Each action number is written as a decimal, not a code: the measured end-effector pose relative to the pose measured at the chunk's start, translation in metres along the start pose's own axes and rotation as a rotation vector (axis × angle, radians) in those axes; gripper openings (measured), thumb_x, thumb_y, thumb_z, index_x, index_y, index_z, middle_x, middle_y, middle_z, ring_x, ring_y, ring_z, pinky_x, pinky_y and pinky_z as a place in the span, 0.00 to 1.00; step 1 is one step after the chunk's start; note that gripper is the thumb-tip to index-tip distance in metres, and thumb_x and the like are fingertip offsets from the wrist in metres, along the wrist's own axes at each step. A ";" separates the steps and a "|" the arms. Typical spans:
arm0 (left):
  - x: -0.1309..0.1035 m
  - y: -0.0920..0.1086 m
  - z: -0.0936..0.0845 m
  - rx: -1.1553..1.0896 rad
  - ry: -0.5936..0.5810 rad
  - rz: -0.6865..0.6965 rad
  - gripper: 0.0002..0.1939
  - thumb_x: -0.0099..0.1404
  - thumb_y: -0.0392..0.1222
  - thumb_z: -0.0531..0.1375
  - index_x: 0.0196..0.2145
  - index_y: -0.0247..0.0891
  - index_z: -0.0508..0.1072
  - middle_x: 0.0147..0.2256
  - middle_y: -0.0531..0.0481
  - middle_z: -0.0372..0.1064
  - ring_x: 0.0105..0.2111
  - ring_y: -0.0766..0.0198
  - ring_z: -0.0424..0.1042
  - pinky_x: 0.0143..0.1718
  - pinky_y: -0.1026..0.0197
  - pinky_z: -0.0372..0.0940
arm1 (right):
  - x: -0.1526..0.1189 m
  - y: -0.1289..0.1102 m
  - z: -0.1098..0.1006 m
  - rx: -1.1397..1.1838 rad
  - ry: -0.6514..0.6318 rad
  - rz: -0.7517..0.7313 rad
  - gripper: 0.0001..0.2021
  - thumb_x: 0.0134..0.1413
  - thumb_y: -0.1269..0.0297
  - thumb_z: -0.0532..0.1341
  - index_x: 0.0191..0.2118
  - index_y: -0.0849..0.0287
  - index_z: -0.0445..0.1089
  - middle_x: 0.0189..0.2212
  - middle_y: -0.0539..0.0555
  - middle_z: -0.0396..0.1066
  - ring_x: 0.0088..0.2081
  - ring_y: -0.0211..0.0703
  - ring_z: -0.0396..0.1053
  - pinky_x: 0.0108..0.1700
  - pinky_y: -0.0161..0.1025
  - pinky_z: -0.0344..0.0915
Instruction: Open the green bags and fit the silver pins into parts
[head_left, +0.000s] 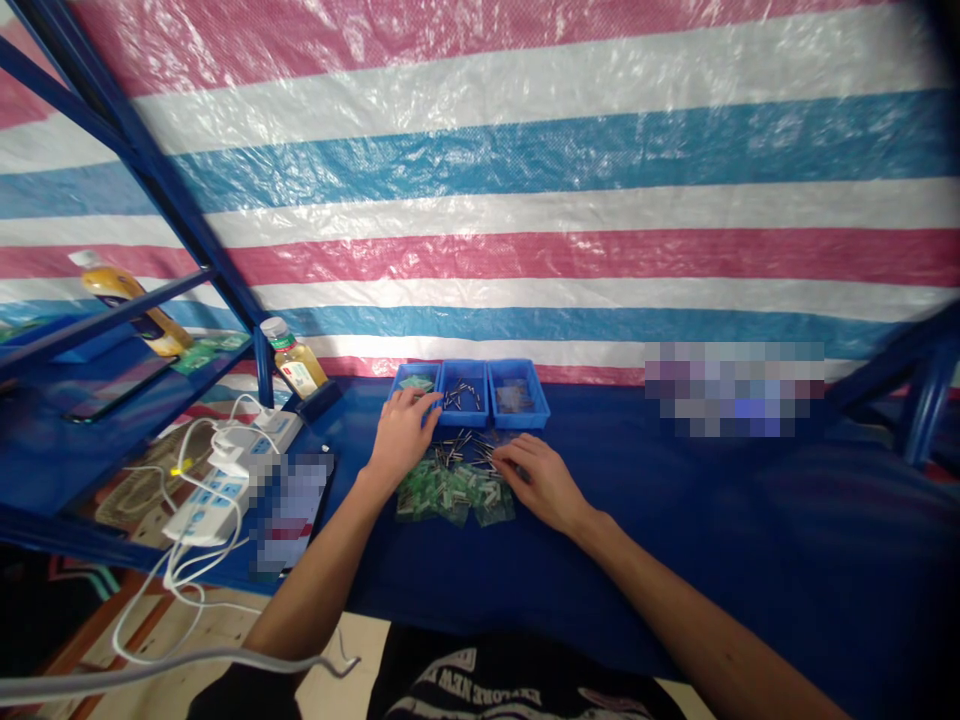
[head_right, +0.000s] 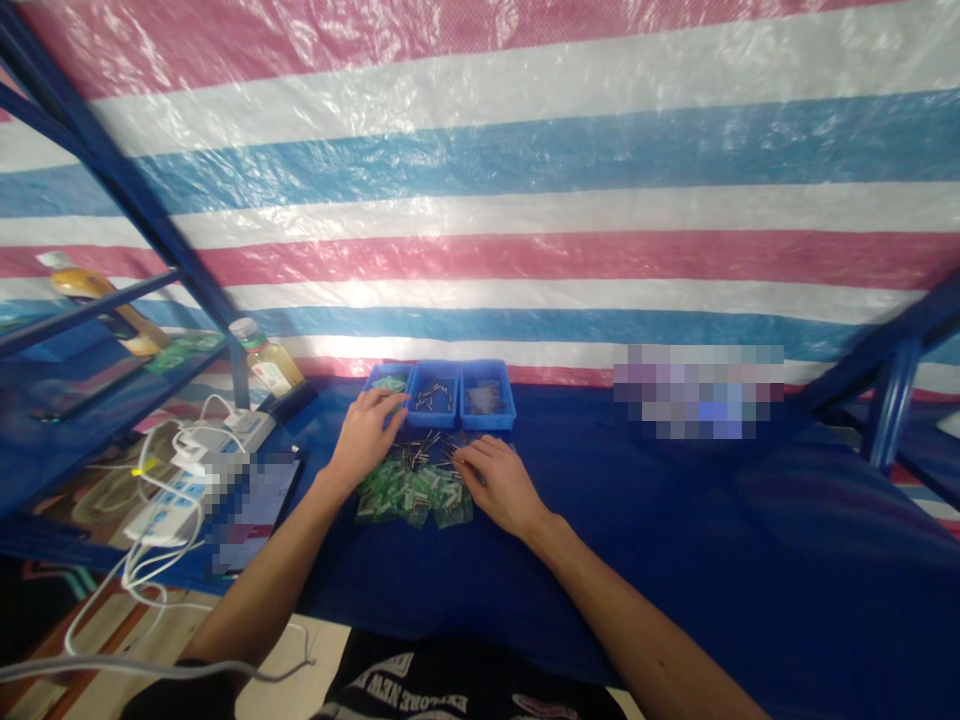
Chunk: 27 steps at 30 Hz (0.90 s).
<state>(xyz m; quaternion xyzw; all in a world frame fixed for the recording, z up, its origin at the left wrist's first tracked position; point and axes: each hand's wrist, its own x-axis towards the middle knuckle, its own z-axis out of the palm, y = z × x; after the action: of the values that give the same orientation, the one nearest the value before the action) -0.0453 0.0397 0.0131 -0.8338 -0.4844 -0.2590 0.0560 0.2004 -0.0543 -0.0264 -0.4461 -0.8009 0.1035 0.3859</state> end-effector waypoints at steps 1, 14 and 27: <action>-0.001 -0.001 0.003 -0.010 -0.027 0.012 0.15 0.75 0.46 0.56 0.55 0.46 0.75 0.49 0.44 0.71 0.50 0.54 0.69 0.54 0.52 0.65 | 0.000 0.000 0.000 0.000 -0.002 0.002 0.08 0.70 0.67 0.58 0.39 0.54 0.72 0.32 0.53 0.74 0.38 0.47 0.68 0.44 0.44 0.65; -0.004 0.000 0.013 -0.089 -0.092 0.081 0.15 0.76 0.47 0.53 0.49 0.43 0.78 0.45 0.44 0.68 0.47 0.56 0.70 0.53 0.54 0.67 | 0.000 0.000 0.000 0.002 -0.007 -0.005 0.07 0.70 0.67 0.58 0.39 0.54 0.72 0.32 0.53 0.74 0.38 0.47 0.69 0.44 0.44 0.64; -0.002 0.010 0.004 -0.148 0.024 0.157 0.13 0.74 0.46 0.57 0.48 0.41 0.78 0.44 0.44 0.73 0.46 0.56 0.71 0.53 0.52 0.66 | 0.000 0.004 0.003 -0.007 -0.009 0.000 0.07 0.70 0.68 0.58 0.39 0.54 0.73 0.32 0.53 0.74 0.38 0.47 0.68 0.44 0.44 0.64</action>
<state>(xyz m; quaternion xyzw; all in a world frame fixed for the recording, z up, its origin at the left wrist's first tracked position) -0.0363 0.0344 0.0102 -0.8679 -0.3963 -0.2987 0.0203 0.2011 -0.0517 -0.0309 -0.4468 -0.8030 0.1029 0.3806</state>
